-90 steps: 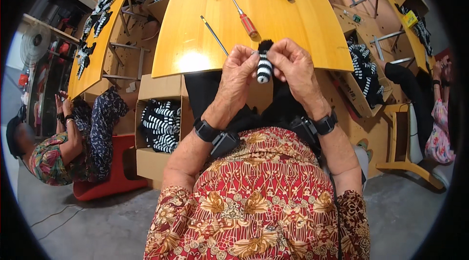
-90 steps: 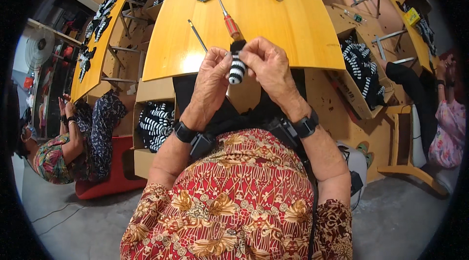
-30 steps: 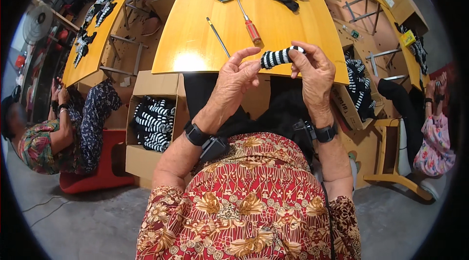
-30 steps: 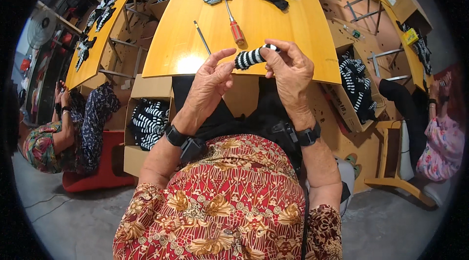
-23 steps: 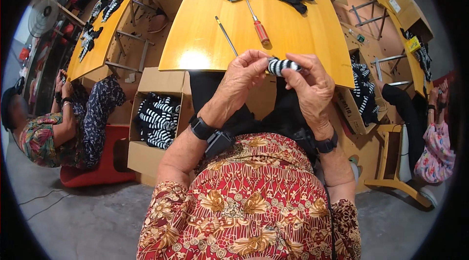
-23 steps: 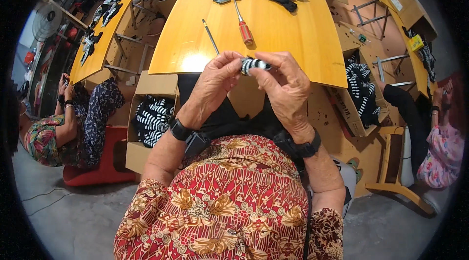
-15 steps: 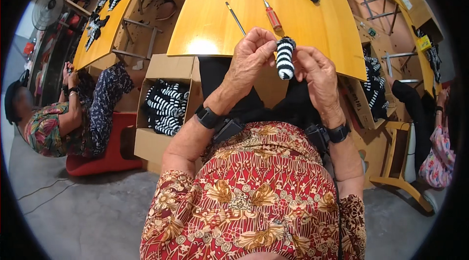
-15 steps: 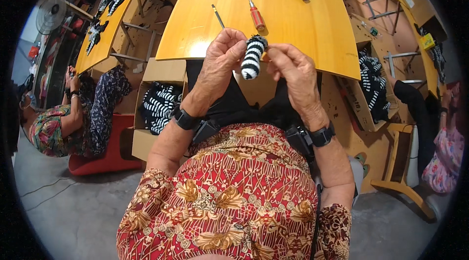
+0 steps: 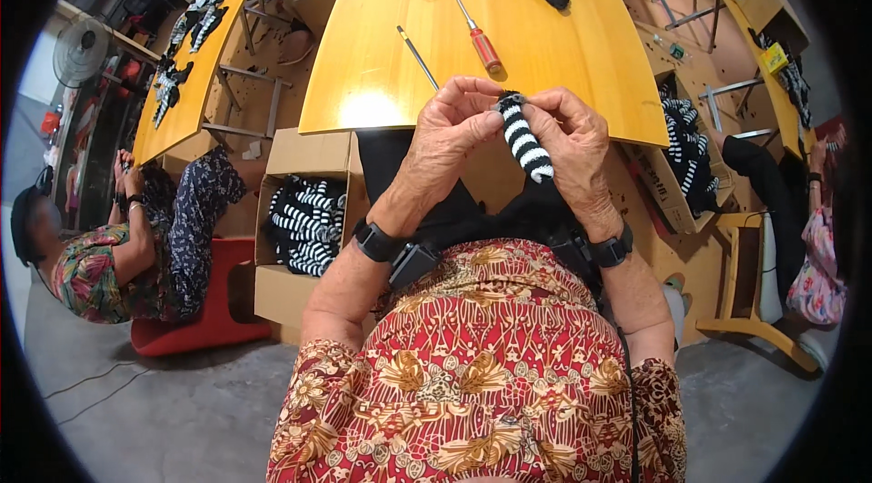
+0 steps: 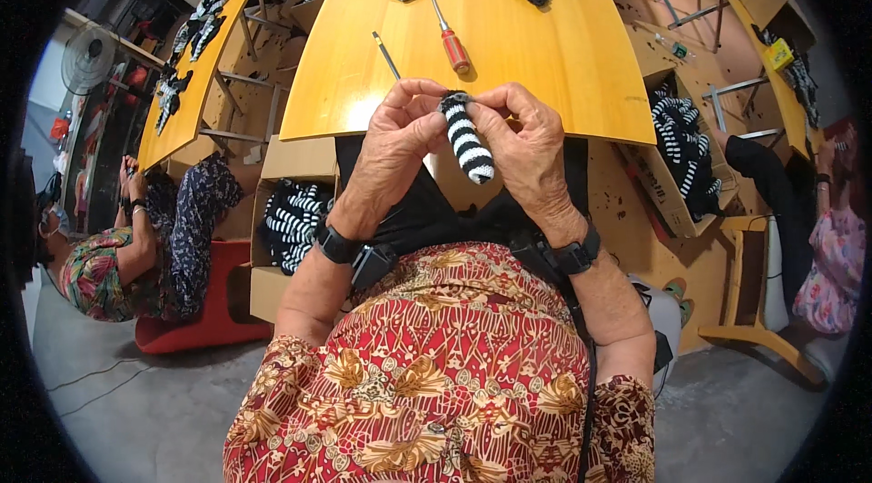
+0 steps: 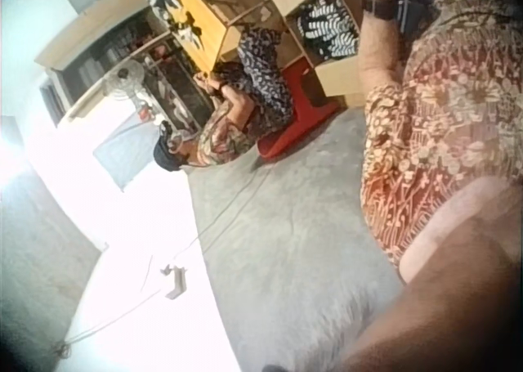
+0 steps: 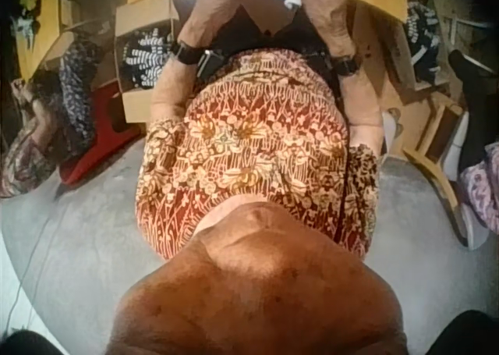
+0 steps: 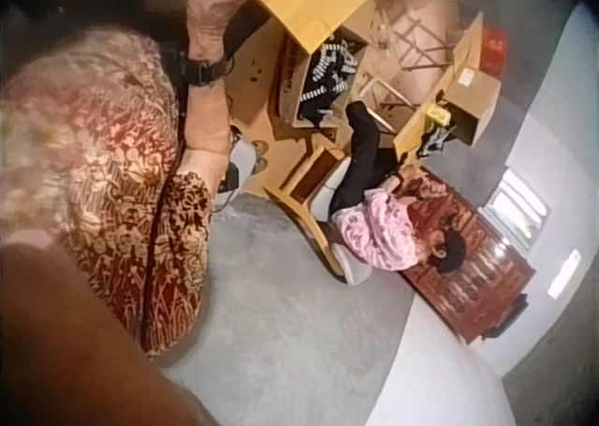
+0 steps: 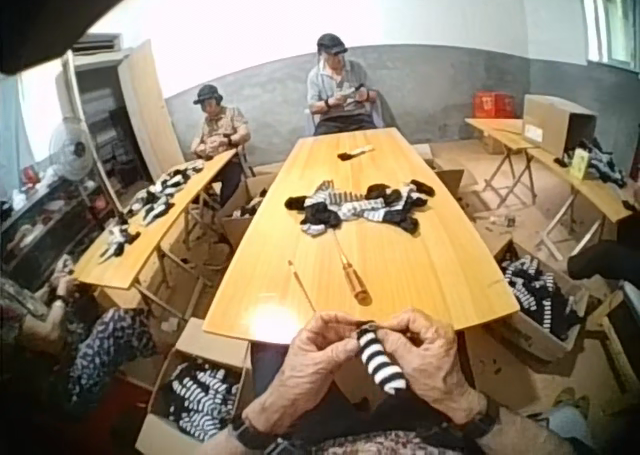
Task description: The person sits at a table and uses a red-handled tool to manipulate the toe seam of a black and white striped sock. They repeatedly insert the tool into the sock opening, pull the fabric, and adjust the seam. The person handles multiple socks, placing finished ones on the table and picking up new ones from a pile.
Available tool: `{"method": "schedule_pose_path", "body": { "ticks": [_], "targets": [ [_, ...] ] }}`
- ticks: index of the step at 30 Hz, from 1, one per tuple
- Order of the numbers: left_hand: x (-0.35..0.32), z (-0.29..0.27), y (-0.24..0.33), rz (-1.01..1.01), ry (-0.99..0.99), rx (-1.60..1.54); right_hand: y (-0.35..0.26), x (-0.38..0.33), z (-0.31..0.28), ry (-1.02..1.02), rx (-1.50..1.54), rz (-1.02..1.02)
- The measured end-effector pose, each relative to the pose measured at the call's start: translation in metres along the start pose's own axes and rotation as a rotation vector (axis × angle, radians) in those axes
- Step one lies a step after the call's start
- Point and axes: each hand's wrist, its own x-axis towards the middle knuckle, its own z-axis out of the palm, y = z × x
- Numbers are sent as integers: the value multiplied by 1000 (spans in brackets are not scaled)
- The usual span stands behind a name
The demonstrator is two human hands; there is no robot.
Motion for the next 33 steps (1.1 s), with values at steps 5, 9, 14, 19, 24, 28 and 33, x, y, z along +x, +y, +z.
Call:
{"method": "schedule_pose_path", "body": {
  "ticks": [5,9,14,19,24,28,33],
  "targets": [
    [0,-1,2,-34,21,54,-1,-2,4,71,-246,-282],
    [-1,-10,-4,-126,-34,3,-6,3,5,86,-277,-328],
    [-11,1,8,-273,-230,197,-3,3,-3,-72,-130,-107],
    [-14,2,6,-306,-198,103,4,0,-2,-128,58,56],
    [-3,-4,-3,-204,109,-325,-8,-4,-1,-129,-6,-42],
    [-2,5,-2,-236,126,-372,-7,9,-4,-178,-92,-200],
    [-6,3,-15,-298,49,-372,-7,13,3,-161,210,-47]
  ]
}}
